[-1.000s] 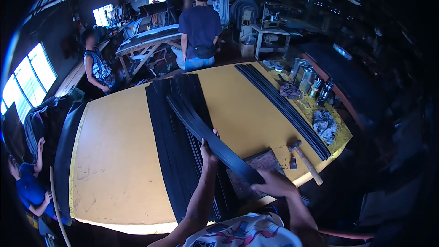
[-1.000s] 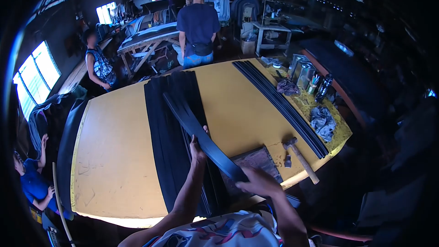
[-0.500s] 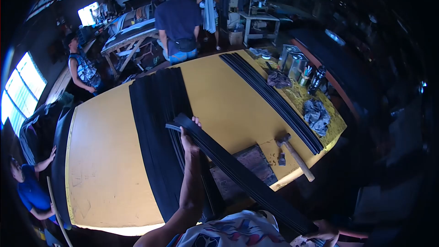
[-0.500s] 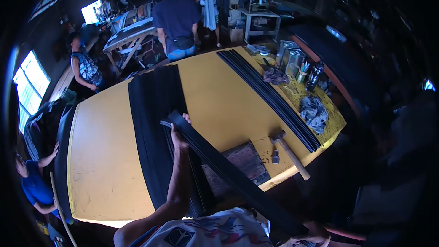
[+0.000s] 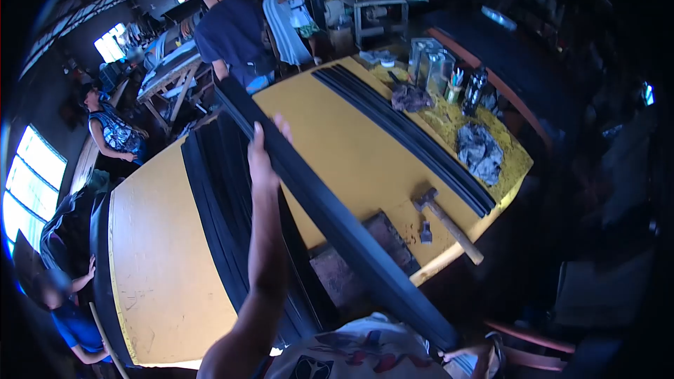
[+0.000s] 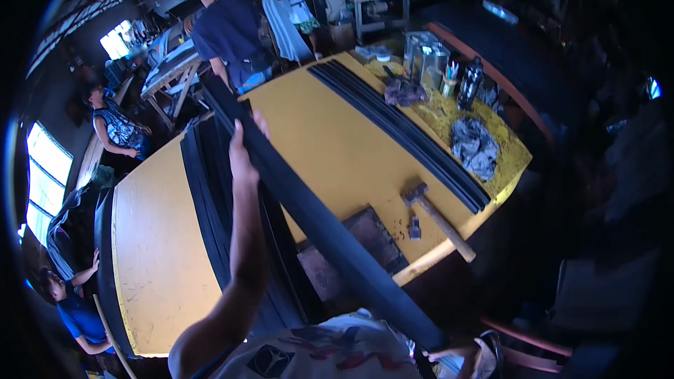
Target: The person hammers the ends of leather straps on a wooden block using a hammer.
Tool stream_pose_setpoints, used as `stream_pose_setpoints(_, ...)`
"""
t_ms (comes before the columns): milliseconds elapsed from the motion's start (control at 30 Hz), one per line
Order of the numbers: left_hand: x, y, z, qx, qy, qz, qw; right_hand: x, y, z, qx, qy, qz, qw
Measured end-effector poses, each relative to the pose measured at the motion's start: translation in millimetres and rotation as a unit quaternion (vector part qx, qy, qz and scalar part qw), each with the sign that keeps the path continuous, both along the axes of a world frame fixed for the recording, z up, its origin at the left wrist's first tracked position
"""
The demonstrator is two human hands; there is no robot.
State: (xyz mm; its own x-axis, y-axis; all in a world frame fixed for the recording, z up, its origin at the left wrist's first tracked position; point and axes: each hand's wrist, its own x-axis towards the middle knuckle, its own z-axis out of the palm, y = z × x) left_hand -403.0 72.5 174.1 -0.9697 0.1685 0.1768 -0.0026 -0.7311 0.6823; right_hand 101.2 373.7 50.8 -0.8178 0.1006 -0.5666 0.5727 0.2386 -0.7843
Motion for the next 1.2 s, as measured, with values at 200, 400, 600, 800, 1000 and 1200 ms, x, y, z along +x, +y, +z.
stream_pose_setpoints(200, -156, -27, -106, -0.371, -0.183, 0.133, 0.901, -26, 12, 9, -0.131, -0.035, 0.062, 0.989)
stream_pose_setpoints(400, 84, -4, -228, -0.394, -0.072, 0.079, 0.913, -78, -17, -9, -0.068, -0.067, 0.055, 0.994)
stream_pose_setpoints(600, 277, 17, -231, -0.352, -0.157, -0.079, 0.919, -125, -26, -60, -0.297, -0.060, 0.037, 0.952)
stream_pose_setpoints(800, 316, 59, -200, -0.200, -0.372, -0.232, 0.876, -237, -77, -66, -0.288, 0.043, 0.060, 0.955)
stream_pose_setpoints(1000, 295, 81, -208, 0.048, -0.276, -0.387, 0.878, -274, -104, -70, 0.185, 0.138, 0.044, 0.972)
stream_pose_setpoints(1200, 296, 85, -235, 0.042, -0.349, -0.337, 0.873, -163, -38, -81, -0.031, 0.233, -0.119, 0.965)
